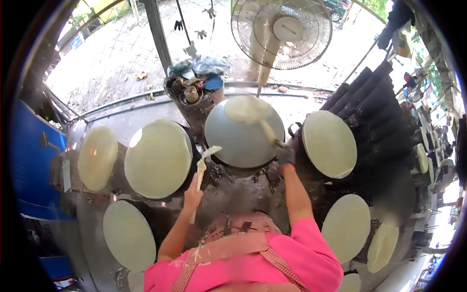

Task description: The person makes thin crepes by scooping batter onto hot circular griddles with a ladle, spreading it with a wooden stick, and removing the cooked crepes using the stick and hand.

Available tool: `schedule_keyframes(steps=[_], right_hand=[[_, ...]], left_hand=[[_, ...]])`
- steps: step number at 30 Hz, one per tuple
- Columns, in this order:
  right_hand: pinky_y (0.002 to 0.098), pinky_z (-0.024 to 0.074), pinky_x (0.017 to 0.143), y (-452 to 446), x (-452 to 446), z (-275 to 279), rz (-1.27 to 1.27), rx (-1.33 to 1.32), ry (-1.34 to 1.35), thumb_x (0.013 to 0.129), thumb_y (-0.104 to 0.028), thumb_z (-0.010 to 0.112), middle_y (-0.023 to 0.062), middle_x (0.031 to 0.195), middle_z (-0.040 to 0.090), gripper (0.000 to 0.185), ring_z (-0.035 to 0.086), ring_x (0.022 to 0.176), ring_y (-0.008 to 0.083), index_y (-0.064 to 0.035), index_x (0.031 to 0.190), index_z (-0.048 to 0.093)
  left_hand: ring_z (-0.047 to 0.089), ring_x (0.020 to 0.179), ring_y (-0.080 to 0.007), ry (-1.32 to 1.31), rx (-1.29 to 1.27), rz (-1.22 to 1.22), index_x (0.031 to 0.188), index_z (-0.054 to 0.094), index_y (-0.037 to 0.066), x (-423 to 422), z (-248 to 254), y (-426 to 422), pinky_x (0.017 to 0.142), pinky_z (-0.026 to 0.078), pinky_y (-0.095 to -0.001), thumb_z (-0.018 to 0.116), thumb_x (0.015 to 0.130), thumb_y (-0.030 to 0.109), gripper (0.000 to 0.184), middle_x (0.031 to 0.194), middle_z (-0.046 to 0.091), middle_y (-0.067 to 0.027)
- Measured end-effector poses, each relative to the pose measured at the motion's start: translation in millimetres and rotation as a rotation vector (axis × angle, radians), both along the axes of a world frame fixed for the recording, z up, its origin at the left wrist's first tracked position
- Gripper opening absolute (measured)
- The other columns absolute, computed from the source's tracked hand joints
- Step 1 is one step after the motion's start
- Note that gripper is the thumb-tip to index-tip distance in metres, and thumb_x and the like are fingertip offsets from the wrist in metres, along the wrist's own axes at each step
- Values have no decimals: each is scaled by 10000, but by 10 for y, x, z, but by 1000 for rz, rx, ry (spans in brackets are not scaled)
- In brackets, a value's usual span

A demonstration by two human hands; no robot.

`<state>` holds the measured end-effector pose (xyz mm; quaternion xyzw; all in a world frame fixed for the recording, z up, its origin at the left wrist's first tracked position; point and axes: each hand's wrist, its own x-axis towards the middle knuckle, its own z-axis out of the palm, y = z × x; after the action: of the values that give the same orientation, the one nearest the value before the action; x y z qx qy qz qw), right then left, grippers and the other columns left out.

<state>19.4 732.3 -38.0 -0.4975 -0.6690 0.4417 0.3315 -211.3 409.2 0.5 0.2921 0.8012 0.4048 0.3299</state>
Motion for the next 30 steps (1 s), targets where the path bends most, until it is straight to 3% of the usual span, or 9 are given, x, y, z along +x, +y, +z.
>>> schedule_keyframes(steps=[1,3,5,9,11,18,21,23,30], right_hand=[[284,487,577,-35,107,128,-113,-430,254,781,-155,513,31,760,635,179,598,651,160,-82,885,640],[314,495,628,105,128,-440,348,590,-1206,817,-229,492,28,824,642,237,613,710,182,-87,956,621],[346,489,694,1,-444,-1033,132,783,-795,840,-272,453,44,854,639,253,615,773,190,-115,961,610],[326,461,493,677,-243,-1778,332,-184,223,867,-263,411,69,772,626,293,564,558,162,-54,977,585],[311,454,451,407,273,110,148,-558,100,831,-291,522,80,795,629,339,540,504,152,-16,1022,575],[237,415,510,470,52,-902,475,-315,256,748,-150,637,-10,806,609,258,497,605,101,-78,995,626],[203,307,311,843,276,-81,254,-693,197,754,-154,633,-11,597,559,202,380,357,72,-99,949,645],[302,443,506,1028,223,61,90,-781,175,784,-179,585,6,711,612,168,532,573,145,-98,927,625],[197,378,409,894,264,-152,437,-715,119,750,-170,638,-18,671,591,233,459,474,54,-78,964,635]], left_hand=[[569,777,-310,-33,-63,2,1314,309,151,-7,67,7,709,445,-323,463,657,58,681,1066,534,-201],[492,482,-167,216,176,-40,1321,307,173,-83,-401,-45,459,408,-290,445,674,28,678,881,579,-132],[524,511,-194,156,112,8,1330,284,168,90,-72,27,478,424,-307,435,673,18,691,949,579,-145],[488,445,-164,167,126,45,1329,291,165,181,-319,-20,439,417,-298,444,678,19,685,854,587,-143],[471,426,-155,326,191,48,1329,292,165,185,-397,42,427,412,-296,449,679,20,684,810,588,-138],[422,382,-124,9,19,220,1336,282,178,482,6,224,358,361,-260,458,671,0,711,655,528,-76],[551,556,-195,6,-47,233,1338,256,173,495,-44,186,475,437,-303,438,653,15,727,1036,572,-130],[489,443,-157,-114,-40,280,1343,251,181,586,85,186,390,393,-284,433,663,-11,730,844,573,-116],[377,320,-127,-379,53,431,1345,238,166,884,205,-82,282,307,-264,440,659,-55,748,544,431,-47]])
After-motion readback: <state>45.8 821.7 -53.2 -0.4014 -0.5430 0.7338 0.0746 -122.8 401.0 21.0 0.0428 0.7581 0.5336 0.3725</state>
